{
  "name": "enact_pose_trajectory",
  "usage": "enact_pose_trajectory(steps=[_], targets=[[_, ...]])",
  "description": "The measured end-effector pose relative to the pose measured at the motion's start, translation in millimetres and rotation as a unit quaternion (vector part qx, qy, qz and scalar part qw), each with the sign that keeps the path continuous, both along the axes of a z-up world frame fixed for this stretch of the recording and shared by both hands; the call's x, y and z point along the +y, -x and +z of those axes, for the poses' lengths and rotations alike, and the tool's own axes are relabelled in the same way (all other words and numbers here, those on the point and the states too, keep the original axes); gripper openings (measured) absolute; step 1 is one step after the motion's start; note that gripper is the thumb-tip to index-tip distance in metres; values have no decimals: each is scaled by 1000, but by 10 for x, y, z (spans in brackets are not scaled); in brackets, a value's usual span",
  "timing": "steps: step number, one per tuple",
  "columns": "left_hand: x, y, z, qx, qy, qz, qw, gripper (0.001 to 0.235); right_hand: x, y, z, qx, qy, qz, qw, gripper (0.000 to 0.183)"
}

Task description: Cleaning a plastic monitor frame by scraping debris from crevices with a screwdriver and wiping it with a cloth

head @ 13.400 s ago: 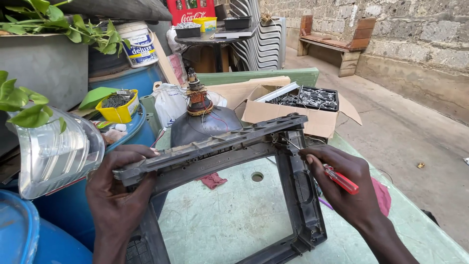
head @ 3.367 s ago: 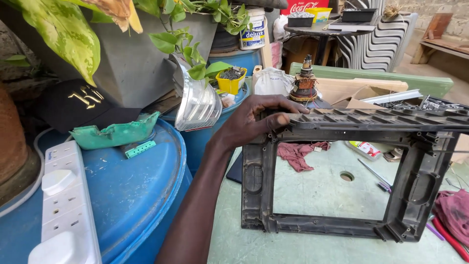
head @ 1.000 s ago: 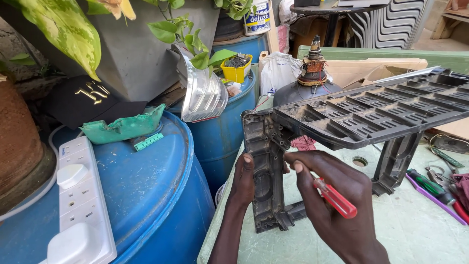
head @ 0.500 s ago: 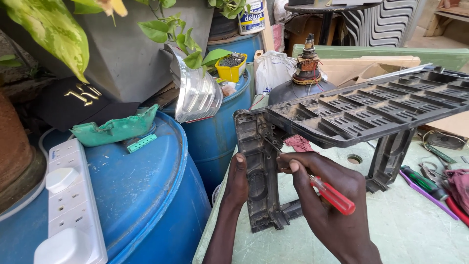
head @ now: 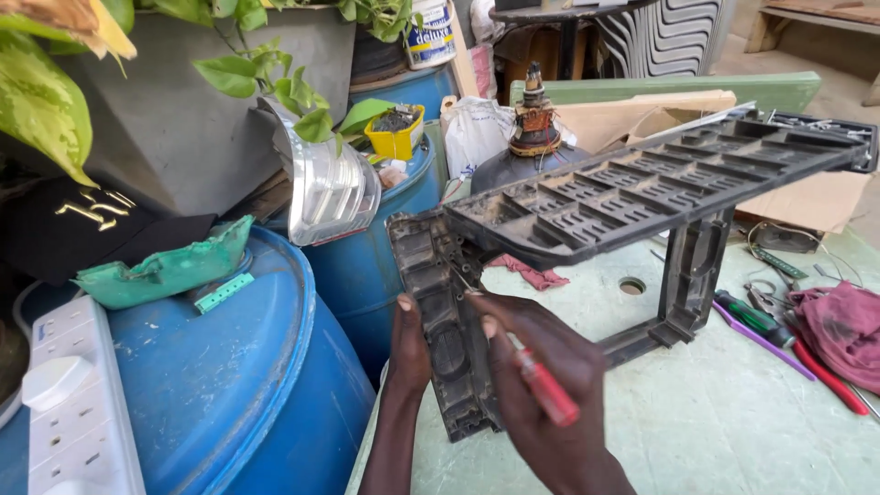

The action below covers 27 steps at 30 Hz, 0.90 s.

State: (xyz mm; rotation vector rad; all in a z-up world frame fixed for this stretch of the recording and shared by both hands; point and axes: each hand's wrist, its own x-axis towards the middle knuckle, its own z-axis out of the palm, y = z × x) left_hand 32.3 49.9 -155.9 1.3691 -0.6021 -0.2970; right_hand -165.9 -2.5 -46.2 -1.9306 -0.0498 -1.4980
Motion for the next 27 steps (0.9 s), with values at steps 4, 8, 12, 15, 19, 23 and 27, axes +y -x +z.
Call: enact_pose_trajectory(steps=[4, 8, 12, 15, 19, 23, 27], targets=[[-17, -33, -41, -44, 85, -6, 995, 89, 37, 21, 56, 11, 39, 4, 999, 21], [-4, -3, -104, -68, 76, 5, 995, 80, 74, 81, 176, 45, 1, -32, 998, 20], [-8, -3, -97, -65, 64, 16, 996, 85, 43, 97, 208, 26, 13, -6, 1000, 23], [-27, -28, -139, -53, 106, -11, 993, 79, 72, 135, 243, 19, 92, -21, 995, 23], [2, 32, -64, -47, 52, 28, 997, 88, 52, 147, 232, 47, 47, -17, 998, 21], [-27, -33, -131, -50, 46, 33, 997, 94, 28, 123, 203, 15, 75, 13, 997, 22], [-13, 7, -75, -31, 51, 27, 998, 93, 114, 111, 132, 22, 124, -9, 992, 20]])
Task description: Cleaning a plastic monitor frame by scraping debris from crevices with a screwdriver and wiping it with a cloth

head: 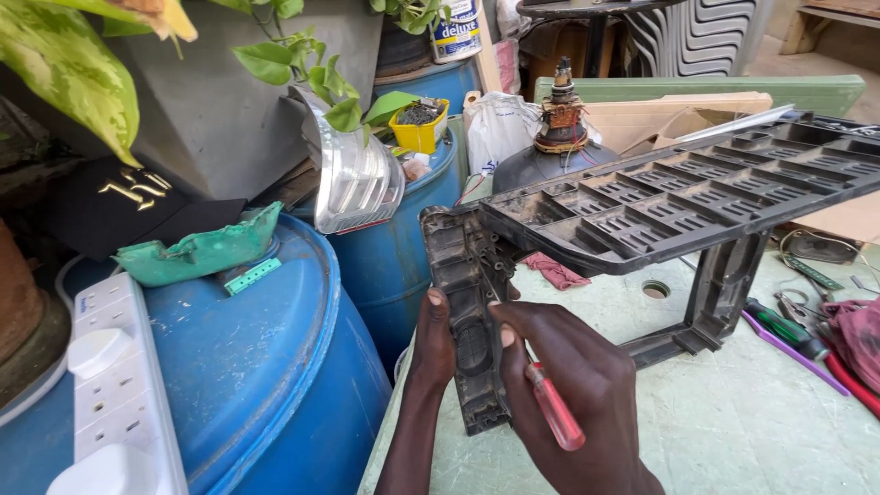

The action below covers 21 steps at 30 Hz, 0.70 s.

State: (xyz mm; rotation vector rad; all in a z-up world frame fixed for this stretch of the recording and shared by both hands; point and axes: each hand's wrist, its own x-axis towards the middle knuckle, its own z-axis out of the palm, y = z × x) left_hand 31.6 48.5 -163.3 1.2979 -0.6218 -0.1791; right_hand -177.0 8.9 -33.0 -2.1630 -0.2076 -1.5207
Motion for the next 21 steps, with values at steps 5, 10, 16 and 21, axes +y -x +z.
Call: enact_pose_trajectory(steps=[5, 10, 16, 21], targets=[[26, 74, 138, -38, 44, -30, 998, 90, 5, -48, 10, -25, -6, 15, 1000, 24], [-33, -66, -50, -11, 4, -2, 1000, 93, 10, -32, -58, -48, 0, -19, 999, 22], [-55, -148, -176, -15, 13, -10, 1000, 66, 63, -86, -151, -48, 24, -47, 997, 22], [-61, -149, -163, -22, 16, 6, 1000, 61, 96, -139, -261, -43, 15, -49, 998, 24]])
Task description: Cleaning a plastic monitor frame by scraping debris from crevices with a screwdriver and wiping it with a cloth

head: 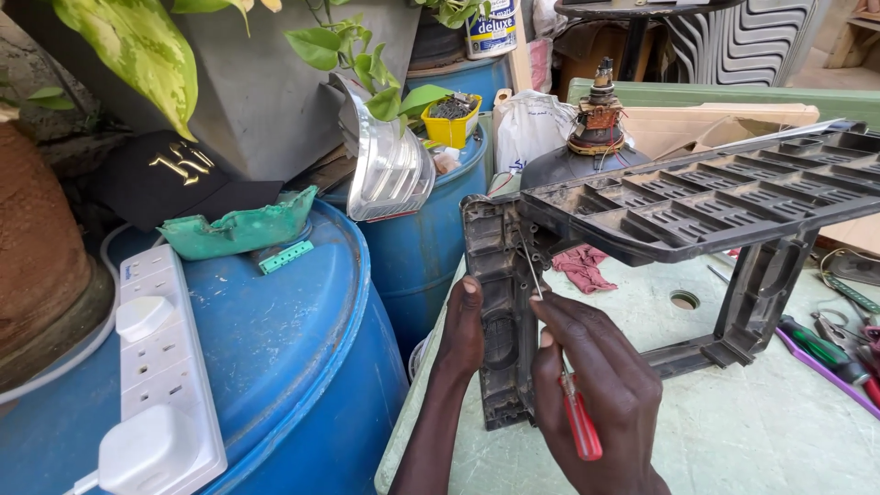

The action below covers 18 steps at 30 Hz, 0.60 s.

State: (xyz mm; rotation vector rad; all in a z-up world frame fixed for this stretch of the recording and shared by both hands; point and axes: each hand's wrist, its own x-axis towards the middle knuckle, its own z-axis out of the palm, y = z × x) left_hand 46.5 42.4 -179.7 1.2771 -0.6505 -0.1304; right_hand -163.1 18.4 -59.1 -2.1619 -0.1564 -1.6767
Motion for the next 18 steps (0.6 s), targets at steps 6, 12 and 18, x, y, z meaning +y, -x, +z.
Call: enact_pose_trajectory(steps=[6, 12, 18], targets=[[60, 154, 190, 31, -30, 6, 999, 89, 34, 4, -68, 20, -8, 25, 999, 32], [10, -9, -9, -38, -1, -8, 999, 55, -61, -4, -88, 9, -12, 30, 999, 27], [41, 58, 72, 41, -36, -7, 999, 96, -83, -21, -143, 5, 25, 37, 999, 36]])
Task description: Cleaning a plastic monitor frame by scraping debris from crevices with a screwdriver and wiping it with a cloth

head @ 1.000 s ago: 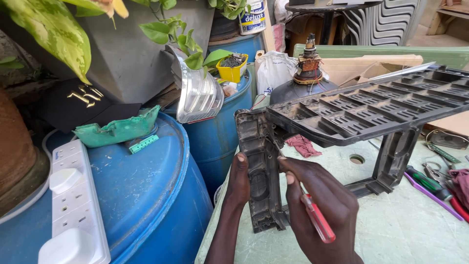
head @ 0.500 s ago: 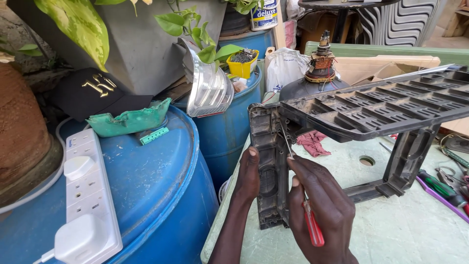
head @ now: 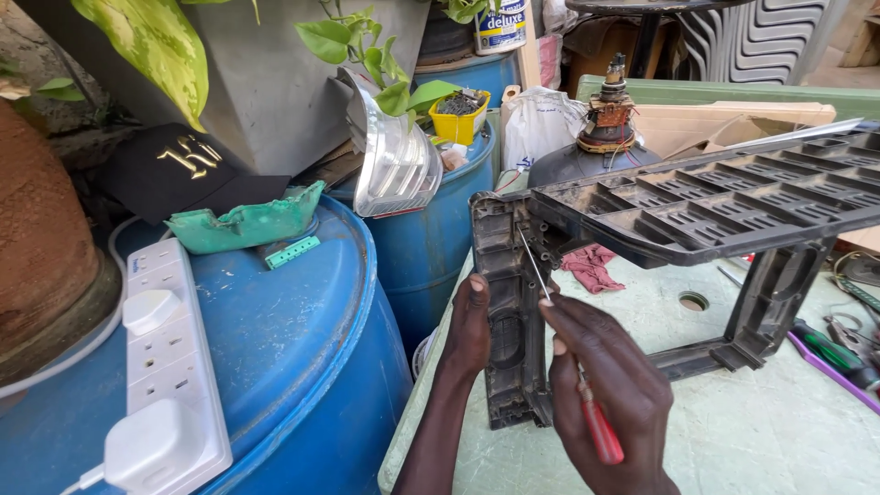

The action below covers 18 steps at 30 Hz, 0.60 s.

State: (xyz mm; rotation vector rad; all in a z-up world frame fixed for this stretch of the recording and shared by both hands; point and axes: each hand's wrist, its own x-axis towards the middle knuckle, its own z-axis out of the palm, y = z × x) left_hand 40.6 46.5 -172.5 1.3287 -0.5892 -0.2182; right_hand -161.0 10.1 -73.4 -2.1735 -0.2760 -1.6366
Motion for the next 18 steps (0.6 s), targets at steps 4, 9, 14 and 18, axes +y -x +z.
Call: enact_pose_trajectory(steps=[4, 9, 14, 18], targets=[[9, -10, -17, -17, 7, -13, 1000, 91, 67, 70, 112, 11, -62, -11, 998, 28], [-4, -11, -104, -113, 56, 10, 992, 48, 73, 153, 208, -1, -60, -6, 998, 26], [125, 326, 535, -241, 98, -44, 964, 60, 99, 261, 303, -20, -97, 9, 995, 24], [11, 161, 500, -249, 127, -44, 959, 46, -62, 507, 145, 34, -150, -61, 986, 29]])
